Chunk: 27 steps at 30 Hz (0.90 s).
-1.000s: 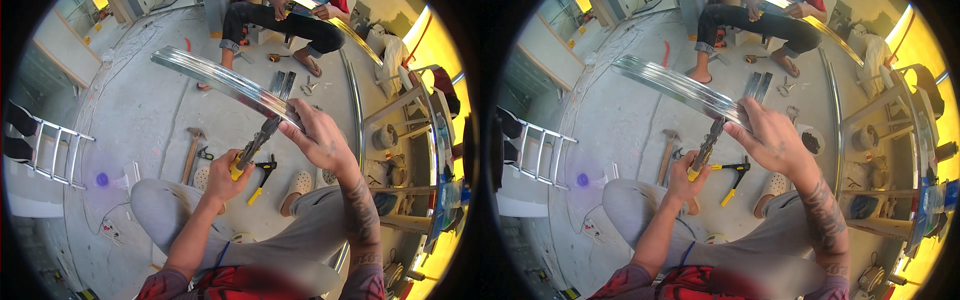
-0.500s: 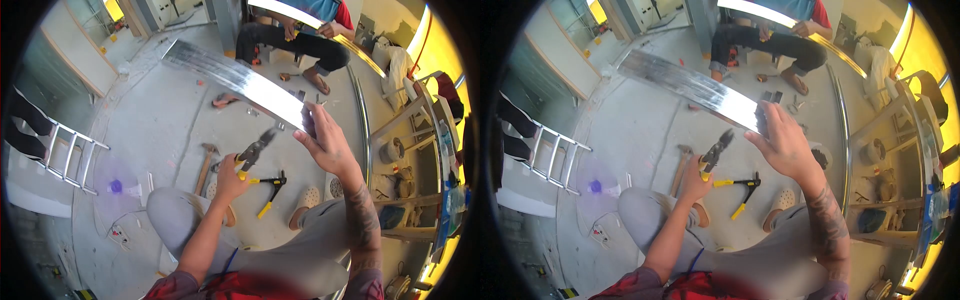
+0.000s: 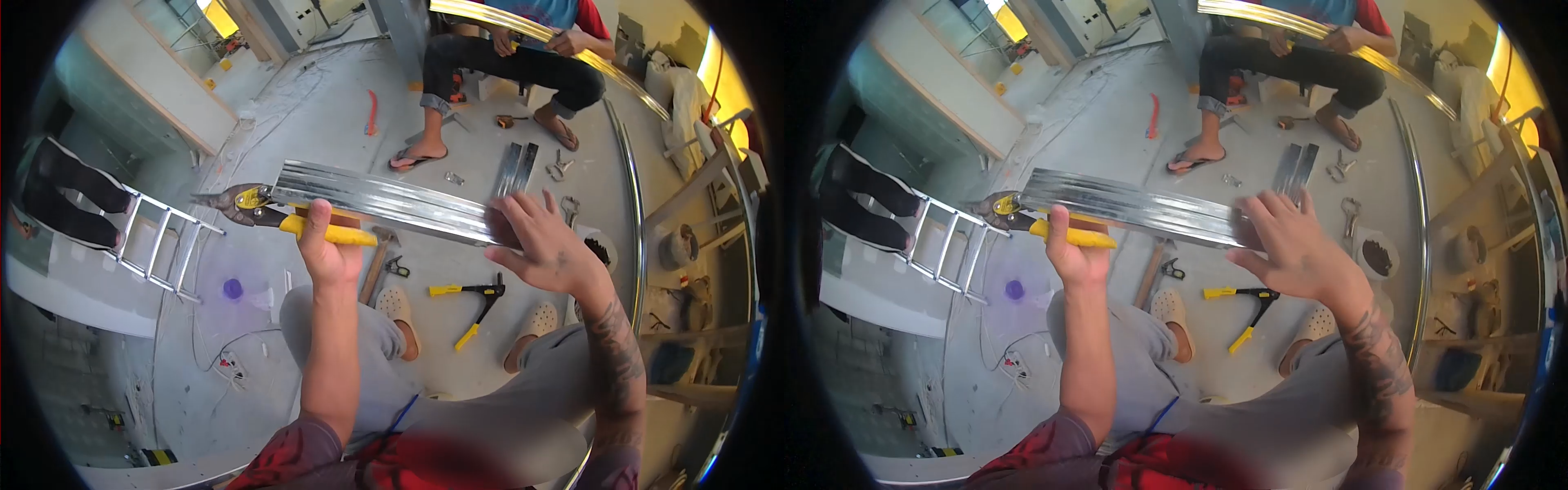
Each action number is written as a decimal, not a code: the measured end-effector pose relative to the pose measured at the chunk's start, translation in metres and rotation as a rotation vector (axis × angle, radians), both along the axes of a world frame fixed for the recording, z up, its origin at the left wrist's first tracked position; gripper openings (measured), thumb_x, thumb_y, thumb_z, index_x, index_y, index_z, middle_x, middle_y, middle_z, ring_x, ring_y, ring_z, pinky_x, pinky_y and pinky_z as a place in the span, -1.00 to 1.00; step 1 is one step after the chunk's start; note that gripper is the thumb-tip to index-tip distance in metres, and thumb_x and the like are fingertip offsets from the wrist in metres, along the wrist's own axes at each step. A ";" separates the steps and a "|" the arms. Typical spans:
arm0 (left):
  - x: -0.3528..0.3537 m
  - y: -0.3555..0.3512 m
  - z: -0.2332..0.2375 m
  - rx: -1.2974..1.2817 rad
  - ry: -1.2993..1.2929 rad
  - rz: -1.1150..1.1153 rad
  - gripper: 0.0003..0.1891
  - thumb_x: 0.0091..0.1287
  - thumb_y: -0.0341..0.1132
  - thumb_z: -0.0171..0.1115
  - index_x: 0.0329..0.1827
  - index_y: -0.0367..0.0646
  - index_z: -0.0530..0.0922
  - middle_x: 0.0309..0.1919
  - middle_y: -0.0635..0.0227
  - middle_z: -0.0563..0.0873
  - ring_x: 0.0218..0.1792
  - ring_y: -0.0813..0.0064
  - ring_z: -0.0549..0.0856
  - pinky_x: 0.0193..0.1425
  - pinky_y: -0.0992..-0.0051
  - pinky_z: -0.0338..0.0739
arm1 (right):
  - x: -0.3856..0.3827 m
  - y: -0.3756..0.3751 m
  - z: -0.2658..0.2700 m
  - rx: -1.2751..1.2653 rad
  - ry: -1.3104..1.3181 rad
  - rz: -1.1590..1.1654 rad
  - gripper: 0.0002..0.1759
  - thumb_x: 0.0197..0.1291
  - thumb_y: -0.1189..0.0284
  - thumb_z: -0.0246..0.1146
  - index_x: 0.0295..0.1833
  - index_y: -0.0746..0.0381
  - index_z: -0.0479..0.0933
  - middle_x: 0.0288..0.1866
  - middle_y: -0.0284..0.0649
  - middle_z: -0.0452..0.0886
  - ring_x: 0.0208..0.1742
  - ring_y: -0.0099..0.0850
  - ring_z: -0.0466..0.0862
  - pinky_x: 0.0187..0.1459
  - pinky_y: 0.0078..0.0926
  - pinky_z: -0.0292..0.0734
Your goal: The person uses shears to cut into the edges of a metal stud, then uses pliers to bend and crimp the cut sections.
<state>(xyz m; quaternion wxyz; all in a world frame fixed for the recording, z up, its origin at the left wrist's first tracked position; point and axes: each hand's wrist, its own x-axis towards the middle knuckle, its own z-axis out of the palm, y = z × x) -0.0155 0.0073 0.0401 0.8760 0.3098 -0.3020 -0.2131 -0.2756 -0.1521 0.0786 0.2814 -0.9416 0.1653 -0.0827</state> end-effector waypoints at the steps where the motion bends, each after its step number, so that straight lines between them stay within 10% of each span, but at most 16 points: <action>1: -0.003 -0.003 -0.003 0.003 0.035 0.033 -0.44 0.38 -0.13 0.40 0.35 -0.18 0.48 0.20 0.26 0.65 0.25 0.26 0.62 0.44 0.12 0.47 | 0.004 0.007 -0.001 -0.197 -0.199 -0.046 -0.37 0.34 0.08 0.33 0.32 0.27 0.39 0.04 -0.08 0.60 0.12 -0.07 0.62 0.35 0.14 0.28; 6: -0.036 -0.019 -0.009 0.020 0.063 -0.161 -0.45 0.40 -0.11 0.37 0.34 -0.18 0.48 0.17 0.27 0.65 0.22 0.24 0.64 0.38 0.11 0.50 | 0.024 0.031 0.000 -0.382 -0.461 -0.115 -0.39 0.34 0.04 0.33 0.24 0.29 0.41 0.04 -0.04 0.62 0.12 -0.03 0.65 0.28 0.10 0.39; 9: -0.047 -0.031 -0.006 0.064 -0.047 -0.057 -0.51 0.43 -0.16 0.33 0.33 -0.16 0.47 0.16 0.26 0.64 0.18 0.27 0.64 0.36 0.11 0.50 | 0.034 0.020 -0.018 0.211 -0.404 0.059 -0.40 0.41 -0.01 0.23 0.15 0.35 0.42 -0.15 0.09 0.64 -0.13 0.10 0.69 -0.16 -0.09 0.58; 16: -0.033 0.013 -0.066 0.692 -0.501 0.213 -0.47 0.35 -0.50 0.29 0.37 -0.30 0.35 0.04 0.25 0.62 -0.05 0.52 0.60 0.18 0.45 0.50 | -0.013 -0.021 0.009 -0.129 -0.238 -0.193 -0.41 0.37 0.14 0.31 0.28 0.37 0.41 -0.09 0.09 0.64 -0.12 0.03 0.68 -0.08 -0.14 0.58; 27: -0.118 -0.004 -0.104 0.712 -0.770 -0.077 -0.66 0.24 -0.55 0.25 0.10 -0.28 0.58 -0.07 0.13 0.65 -0.04 0.17 0.68 0.11 0.31 0.55 | -0.035 -0.041 0.011 -0.212 -0.260 -0.135 -0.43 0.33 0.16 0.33 0.25 0.37 0.46 -0.15 0.04 0.65 -0.17 0.05 0.65 -0.12 -0.08 0.55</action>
